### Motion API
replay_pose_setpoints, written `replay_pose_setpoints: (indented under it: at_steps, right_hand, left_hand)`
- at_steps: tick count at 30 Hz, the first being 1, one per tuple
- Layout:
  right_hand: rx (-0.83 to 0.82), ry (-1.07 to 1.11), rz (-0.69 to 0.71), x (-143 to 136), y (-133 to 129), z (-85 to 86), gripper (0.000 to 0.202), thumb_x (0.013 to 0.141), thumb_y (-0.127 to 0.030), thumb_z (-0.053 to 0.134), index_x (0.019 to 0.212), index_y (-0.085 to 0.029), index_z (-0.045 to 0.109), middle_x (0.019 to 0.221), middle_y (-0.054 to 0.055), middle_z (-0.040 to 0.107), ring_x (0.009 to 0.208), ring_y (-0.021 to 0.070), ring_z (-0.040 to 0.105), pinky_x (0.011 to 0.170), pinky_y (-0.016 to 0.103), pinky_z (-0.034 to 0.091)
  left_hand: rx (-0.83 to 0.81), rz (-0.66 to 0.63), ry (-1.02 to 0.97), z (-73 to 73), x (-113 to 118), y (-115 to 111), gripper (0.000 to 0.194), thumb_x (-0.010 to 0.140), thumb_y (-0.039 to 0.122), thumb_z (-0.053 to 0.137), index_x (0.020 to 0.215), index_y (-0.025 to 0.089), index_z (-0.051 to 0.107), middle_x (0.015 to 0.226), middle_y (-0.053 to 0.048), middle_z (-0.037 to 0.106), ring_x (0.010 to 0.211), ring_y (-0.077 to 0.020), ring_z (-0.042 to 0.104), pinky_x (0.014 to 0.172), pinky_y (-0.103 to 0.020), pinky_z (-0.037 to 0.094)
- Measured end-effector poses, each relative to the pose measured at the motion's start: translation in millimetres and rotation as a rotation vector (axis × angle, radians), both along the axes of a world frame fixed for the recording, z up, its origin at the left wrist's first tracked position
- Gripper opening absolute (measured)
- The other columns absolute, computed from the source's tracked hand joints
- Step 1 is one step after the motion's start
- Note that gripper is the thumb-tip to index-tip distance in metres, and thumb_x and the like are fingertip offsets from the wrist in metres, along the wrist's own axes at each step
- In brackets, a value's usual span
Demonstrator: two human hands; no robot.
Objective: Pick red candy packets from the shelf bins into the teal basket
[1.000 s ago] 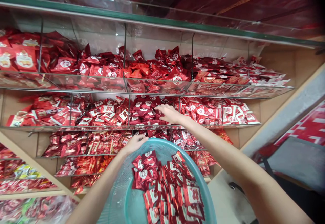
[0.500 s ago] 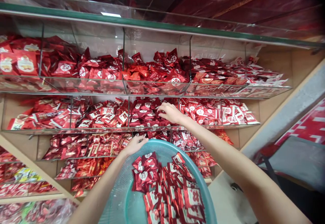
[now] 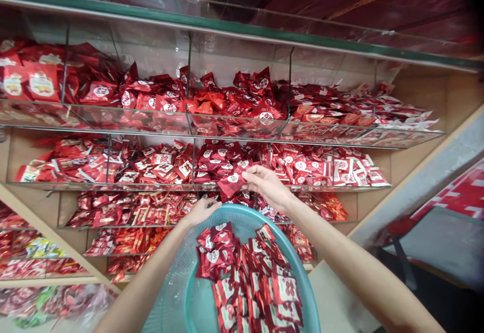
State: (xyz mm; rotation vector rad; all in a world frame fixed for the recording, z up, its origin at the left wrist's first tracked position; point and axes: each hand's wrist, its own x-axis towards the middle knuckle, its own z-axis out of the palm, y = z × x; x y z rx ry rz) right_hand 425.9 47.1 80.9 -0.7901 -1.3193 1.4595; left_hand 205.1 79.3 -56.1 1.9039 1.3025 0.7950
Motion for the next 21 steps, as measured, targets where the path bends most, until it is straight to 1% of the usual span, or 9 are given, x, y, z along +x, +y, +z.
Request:
replay_pose_setpoints:
  at_steps: [2, 4, 7, 9, 12, 14, 16, 18, 21]
  right_hand:
    - [-0.076, -0.025, 0.036, -4, -5, -12.5, 0.026, 0.062, -0.030, 0.073, 0.068, -0.016, 0.053, 0.070, -0.003, 0.060, 0.065, 0.0080, 0.060, 0.074, 0.027, 0.052]
    - [-0.135, -0.124, 0.070, -9, -9, -29.4, 0.023, 0.063, -0.027, 0.071, 0.065, -0.016, 0.051, 0.066, -0.003, 0.060, 0.063, 0.0089, 0.061, 0.073, 0.028, 0.052]
    - [-0.166, -0.344, 0.127, -16, -10, -60.5, 0.016, 0.066, -0.022, 0.066, 0.063, -0.016, 0.051, 0.061, -0.003, 0.060, 0.060, 0.0108, 0.061, 0.066, 0.028, 0.053]
    - [-0.123, -0.507, 0.153, -20, -10, -81.1, 0.013, 0.068, -0.020, 0.062, 0.061, -0.015, 0.052, 0.057, -0.003, 0.059, 0.056, 0.0103, 0.059, 0.059, 0.025, 0.050]
    - [0.038, -0.722, 0.144, -23, -8, -104.5, 0.011, 0.068, -0.017, 0.061, 0.059, -0.015, 0.055, 0.057, -0.004, 0.059, 0.054, 0.0081, 0.053, 0.056, 0.021, 0.045]
    - [0.112, -0.807, 0.141, -24, -8, -113.3, 0.008, 0.066, -0.015, 0.062, 0.060, -0.015, 0.057, 0.060, -0.004, 0.060, 0.056, 0.0072, 0.052, 0.057, 0.019, 0.042]
    - [0.111, -0.847, 0.163, -25, -9, -117.1, 0.007, 0.067, -0.013, 0.062, 0.061, -0.015, 0.058, 0.060, -0.004, 0.059, 0.057, 0.0068, 0.052, 0.056, 0.018, 0.040]
    - [0.033, -0.863, 0.215, -27, -12, -117.5, 0.007, 0.069, -0.012, 0.060, 0.063, -0.015, 0.057, 0.055, -0.005, 0.057, 0.052, 0.0066, 0.052, 0.052, 0.018, 0.040]
    - [-0.126, -0.869, 0.351, -32, -20, -115.2, 0.012, 0.073, -0.010, 0.055, 0.062, -0.016, 0.052, 0.046, -0.007, 0.052, 0.045, 0.0070, 0.052, 0.047, 0.017, 0.042]
  left_hand:
    - [-0.016, -0.010, -0.032, 1.9, 1, -1, 0.048, 0.078, 0.053, 0.047, 0.092, 0.013, 0.068, 0.089, -0.005, 0.070, 0.084, -0.0228, 0.060, 0.072, -0.028, 0.044]
    - [-0.012, -0.034, -0.064, 3.2, 1, -2, 0.046, 0.077, 0.051, 0.050, 0.094, 0.012, 0.068, 0.088, -0.005, 0.070, 0.083, -0.0219, 0.060, 0.070, -0.027, 0.044]
    - [0.038, -0.033, -0.031, 4.1, 2, -2, 0.042, 0.077, 0.050, 0.048, 0.082, 0.013, 0.068, 0.079, -0.004, 0.069, 0.075, -0.0188, 0.058, 0.068, -0.026, 0.042]
    - [0.052, -0.018, 0.005, 4.3, 2, -2, 0.043, 0.079, 0.050, 0.045, 0.078, 0.013, 0.068, 0.077, -0.004, 0.067, 0.072, -0.0172, 0.057, 0.067, -0.026, 0.041]
    - [0.050, -0.028, 0.012, 3.5, 2, -1, 0.043, 0.081, 0.050, 0.043, 0.079, 0.013, 0.066, 0.077, -0.003, 0.066, 0.072, -0.0162, 0.056, 0.067, -0.025, 0.040]
    - [0.059, -0.035, 0.012, 2.2, 1, -1, 0.043, 0.082, 0.050, 0.043, 0.079, 0.014, 0.066, 0.076, -0.002, 0.066, 0.072, -0.0159, 0.056, 0.066, -0.024, 0.039]
    - [0.065, -0.039, 0.014, 1.0, 1, 0, 0.043, 0.082, 0.050, 0.043, 0.080, 0.014, 0.066, 0.078, -0.002, 0.065, 0.074, -0.0161, 0.056, 0.068, -0.025, 0.039]
    - [0.058, -0.037, 0.019, 0.7, 1, 0, 0.042, 0.082, 0.050, 0.043, 0.079, 0.014, 0.065, 0.078, -0.002, 0.065, 0.074, -0.0164, 0.056, 0.068, -0.025, 0.040]
    - [0.044, -0.028, 0.016, 2.1, 2, -1, 0.043, 0.081, 0.051, 0.043, 0.078, 0.014, 0.066, 0.078, -0.002, 0.066, 0.074, -0.0170, 0.056, 0.069, -0.026, 0.040]
